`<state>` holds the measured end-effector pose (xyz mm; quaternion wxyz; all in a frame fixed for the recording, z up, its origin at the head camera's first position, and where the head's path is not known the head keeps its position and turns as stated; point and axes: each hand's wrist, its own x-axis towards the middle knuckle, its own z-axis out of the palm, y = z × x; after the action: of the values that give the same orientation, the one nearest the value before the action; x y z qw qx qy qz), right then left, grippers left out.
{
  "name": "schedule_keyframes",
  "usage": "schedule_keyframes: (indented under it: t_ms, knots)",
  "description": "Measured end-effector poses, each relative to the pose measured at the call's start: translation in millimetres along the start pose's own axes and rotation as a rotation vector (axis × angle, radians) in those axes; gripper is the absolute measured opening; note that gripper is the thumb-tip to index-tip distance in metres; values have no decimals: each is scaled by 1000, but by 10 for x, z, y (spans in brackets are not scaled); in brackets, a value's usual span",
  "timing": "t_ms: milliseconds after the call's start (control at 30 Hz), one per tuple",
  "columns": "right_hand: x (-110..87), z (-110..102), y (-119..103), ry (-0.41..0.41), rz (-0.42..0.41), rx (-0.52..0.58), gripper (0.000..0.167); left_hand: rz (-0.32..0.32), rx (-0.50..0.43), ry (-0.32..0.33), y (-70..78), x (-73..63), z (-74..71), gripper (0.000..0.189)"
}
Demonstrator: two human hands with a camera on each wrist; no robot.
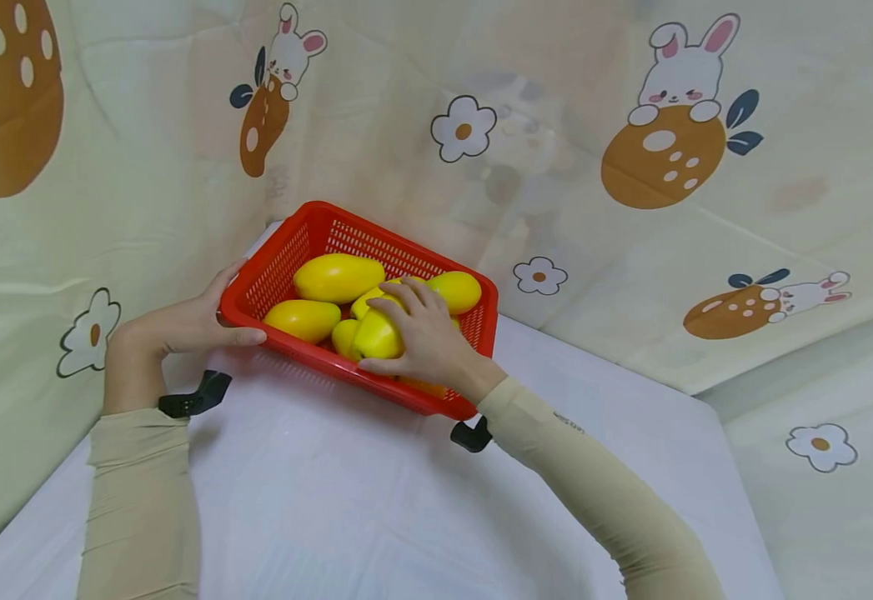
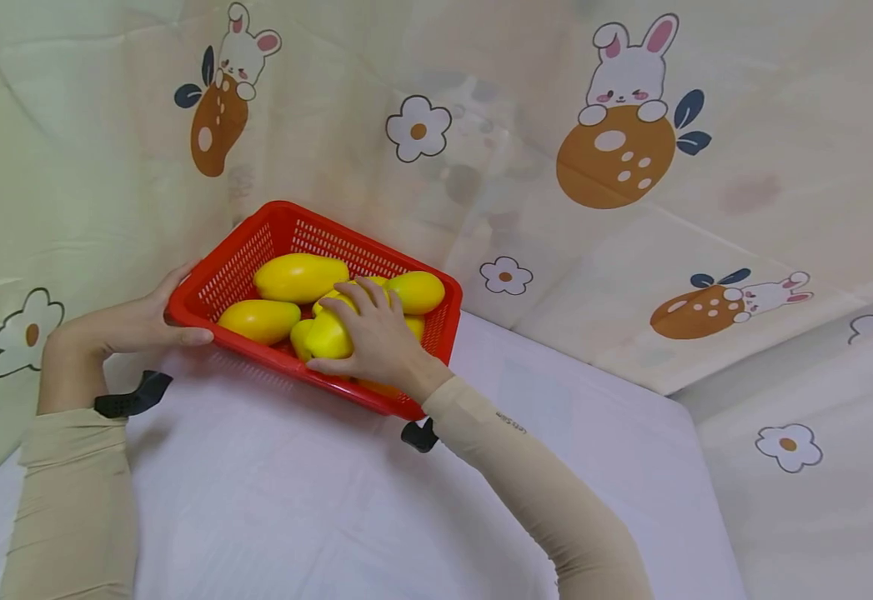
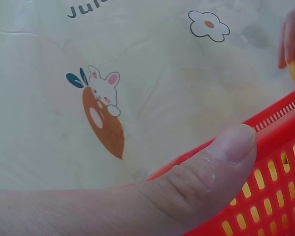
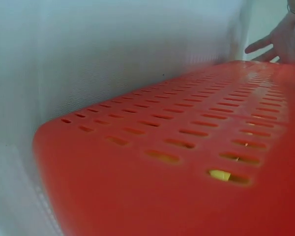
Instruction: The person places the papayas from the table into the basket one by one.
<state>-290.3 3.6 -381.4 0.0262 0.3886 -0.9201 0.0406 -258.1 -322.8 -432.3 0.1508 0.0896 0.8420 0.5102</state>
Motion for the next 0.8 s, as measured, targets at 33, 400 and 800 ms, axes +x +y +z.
schedule_keyframes:
  t_ms: [33, 400, 800]
  knots:
    - [3, 0, -4, -8, -1, -5, 79, -2, 0, 0, 3, 0, 1, 113]
    - [28, -42, -27, -86, -12, -89, 84, -22, -3, 3, 14, -12, 6, 114]
    - [-16, -96, -13, -140, -54, -104, 81, -21, -2, 1, 37, -29, 12, 115]
